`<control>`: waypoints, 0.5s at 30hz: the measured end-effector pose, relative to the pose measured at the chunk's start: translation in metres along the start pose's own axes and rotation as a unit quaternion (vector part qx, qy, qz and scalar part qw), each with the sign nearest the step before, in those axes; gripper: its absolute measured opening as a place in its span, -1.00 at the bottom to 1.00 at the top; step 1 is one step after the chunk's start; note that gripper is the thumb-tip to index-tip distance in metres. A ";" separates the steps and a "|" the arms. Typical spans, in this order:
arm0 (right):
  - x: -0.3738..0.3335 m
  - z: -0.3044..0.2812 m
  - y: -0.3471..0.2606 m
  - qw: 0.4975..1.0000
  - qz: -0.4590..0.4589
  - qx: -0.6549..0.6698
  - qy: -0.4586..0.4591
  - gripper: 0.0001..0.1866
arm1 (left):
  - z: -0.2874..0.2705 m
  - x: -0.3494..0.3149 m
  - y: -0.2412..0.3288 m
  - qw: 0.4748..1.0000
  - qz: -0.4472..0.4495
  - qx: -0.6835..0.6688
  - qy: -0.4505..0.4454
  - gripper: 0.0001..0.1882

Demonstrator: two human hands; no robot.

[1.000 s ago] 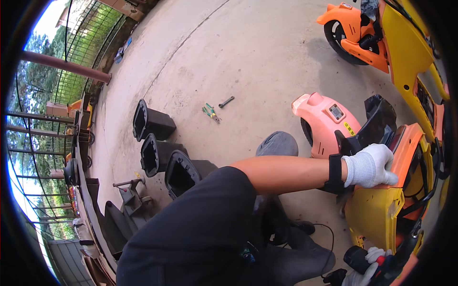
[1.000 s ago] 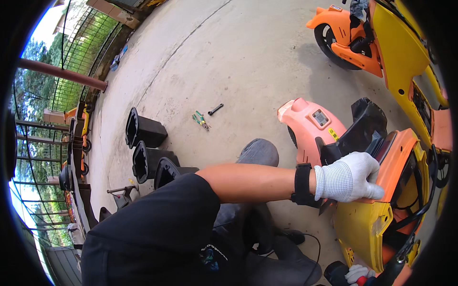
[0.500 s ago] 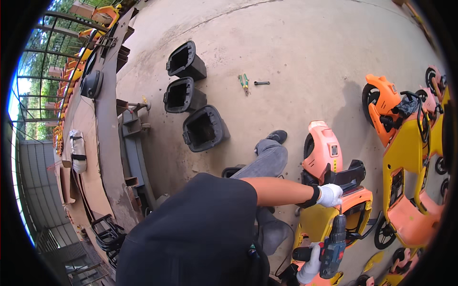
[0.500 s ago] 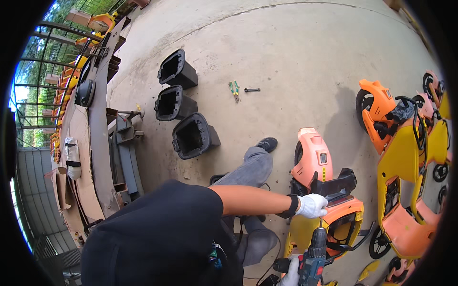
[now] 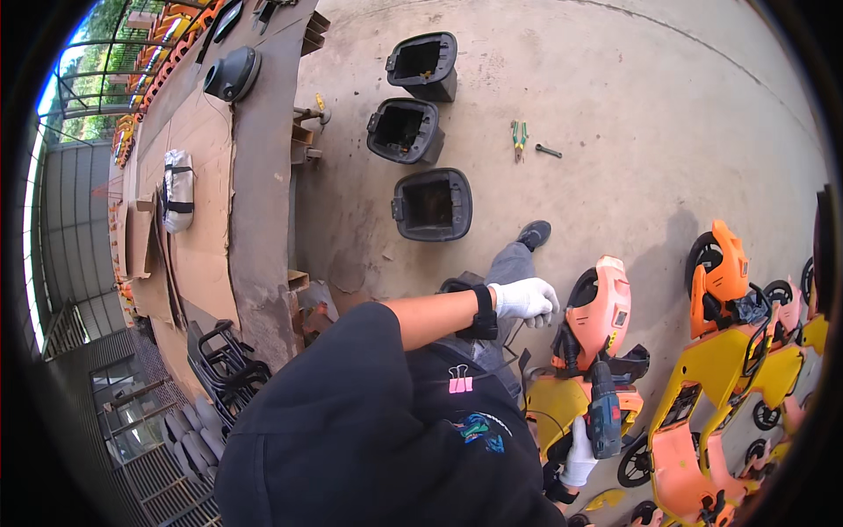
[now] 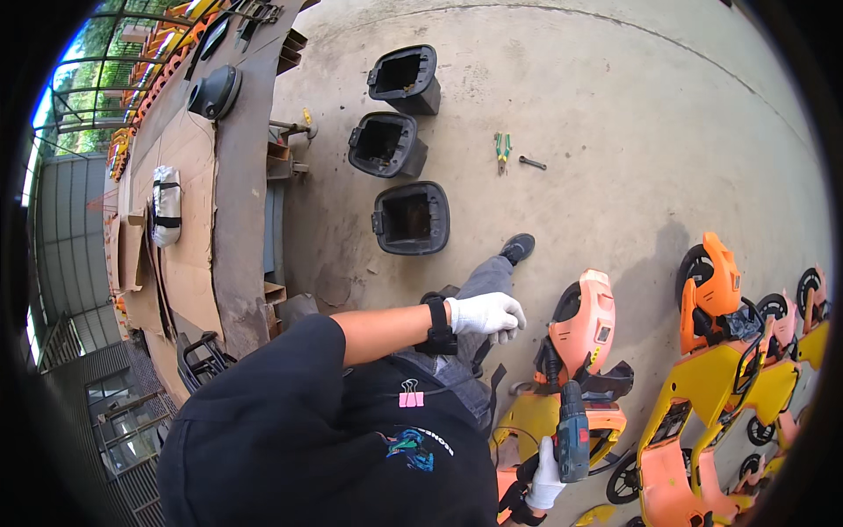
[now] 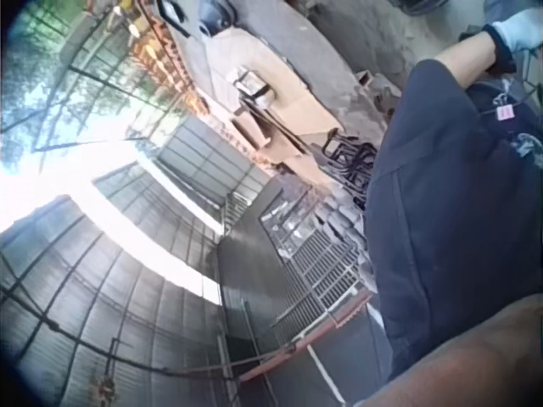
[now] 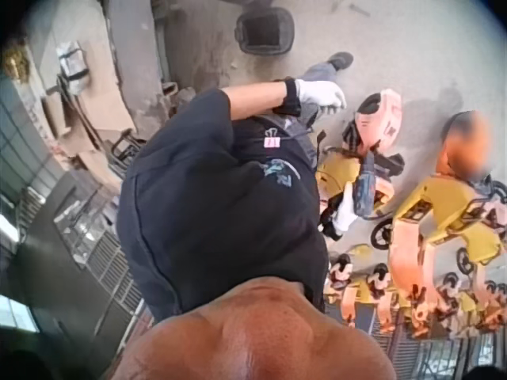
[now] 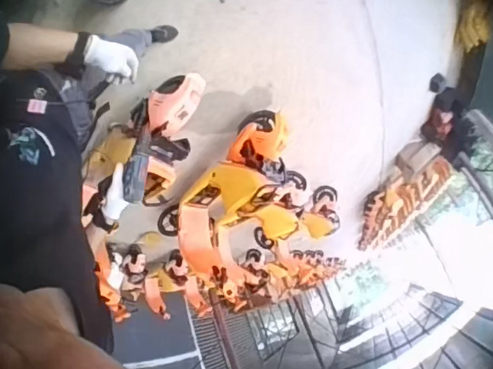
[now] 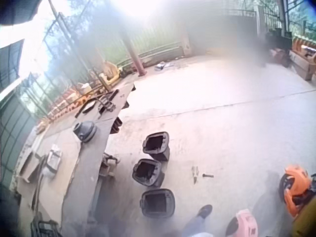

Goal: The person assembles a yellow and orange toy vehicle using a cordless drill. They attach various plastic body panels to the frame, tighten screws, and handle loose components on the floor.

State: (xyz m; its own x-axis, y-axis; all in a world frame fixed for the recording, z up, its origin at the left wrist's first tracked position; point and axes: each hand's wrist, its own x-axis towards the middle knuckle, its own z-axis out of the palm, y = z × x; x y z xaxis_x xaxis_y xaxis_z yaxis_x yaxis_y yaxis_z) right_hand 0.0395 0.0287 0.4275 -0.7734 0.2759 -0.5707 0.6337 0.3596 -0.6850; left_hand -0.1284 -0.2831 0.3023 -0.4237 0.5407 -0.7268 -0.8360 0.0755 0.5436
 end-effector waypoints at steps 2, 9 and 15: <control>0.018 0.004 -0.027 0.999 -0.008 -0.025 -0.018 -0.67 | -0.009 -0.007 0.023 1.000 0.013 -0.011 -0.006 -0.75; 0.092 0.008 -0.083 0.996 -0.029 -0.060 -0.055 -0.65 | -0.057 -0.037 0.109 0.998 0.045 -0.001 0.039 -0.78; 0.150 0.028 -0.142 0.998 -0.003 -0.005 -0.070 -0.70 | -0.093 -0.064 0.136 0.989 0.087 0.022 0.114 -0.75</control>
State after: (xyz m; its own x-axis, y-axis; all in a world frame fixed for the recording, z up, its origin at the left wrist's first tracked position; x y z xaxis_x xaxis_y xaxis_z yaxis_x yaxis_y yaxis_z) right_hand -0.1664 -0.0065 0.4265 -0.7674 0.1472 -0.6241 0.6279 0.3698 -0.6848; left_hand -0.2474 -0.3849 0.3837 -0.6317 0.3459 -0.6938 -0.7297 0.0368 0.6828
